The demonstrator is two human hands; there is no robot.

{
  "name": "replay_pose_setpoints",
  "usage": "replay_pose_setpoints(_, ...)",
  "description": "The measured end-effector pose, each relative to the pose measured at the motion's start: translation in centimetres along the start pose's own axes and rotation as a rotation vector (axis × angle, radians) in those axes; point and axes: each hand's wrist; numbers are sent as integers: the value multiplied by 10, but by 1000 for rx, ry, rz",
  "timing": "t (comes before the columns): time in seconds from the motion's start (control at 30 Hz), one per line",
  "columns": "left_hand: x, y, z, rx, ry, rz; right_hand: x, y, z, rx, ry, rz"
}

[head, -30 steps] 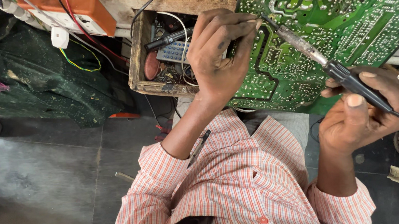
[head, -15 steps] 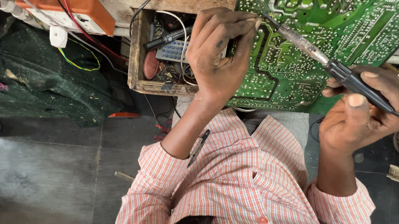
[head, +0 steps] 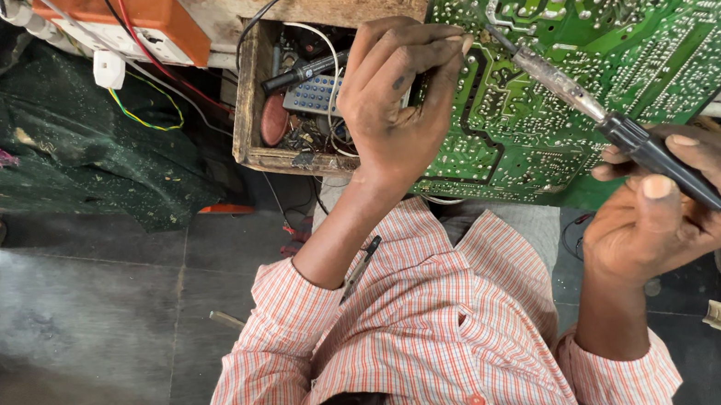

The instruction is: The person works on a green circuit board, using a soldering iron and solder wire to attach components. They handle wires and small parts, then flip the board to inspect the other side and continue soldering.

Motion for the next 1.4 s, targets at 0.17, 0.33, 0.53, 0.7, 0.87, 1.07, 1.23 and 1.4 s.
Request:
replay_pose_setpoints(0.17,0,1,-1,5,-2,-6,-2,-5,0,-4,-1,-4)
replay_pose_setpoints(0.33,0,0,-2,3,1,-7,-3,-10,-1,10,0,-13)
replay_pose_setpoints(0.53,0,-1,-1,13,6,-1,-3,-13,0,17,10,2)
replay_pose_setpoints(0.7,-1,-1,-1,25,7,3,-3,-13,0,20,2,-20)
replay_pose_setpoints(0.87,0,0,-1,32,29,-4,-2,-12,0,37,-7,-41)
replay_pose_setpoints(1.07,-1,-6,-7,31,16,-12,1,-12,1,61,-31,-45)
replay_pose_setpoints(1.23,0,-20,-7,56,-13,74,2,-10,2,55,-50,-30)
replay_pose_setpoints(1.4,-1,-25,-6,47,-22,64,3,-3,7,41,-63,-26)
Point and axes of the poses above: each hand's wrist, its own x-axis towards the middle knuckle, its own y-axis out of the palm, z = x × y, and after that the axes turned 3 degrees about x, right-handed
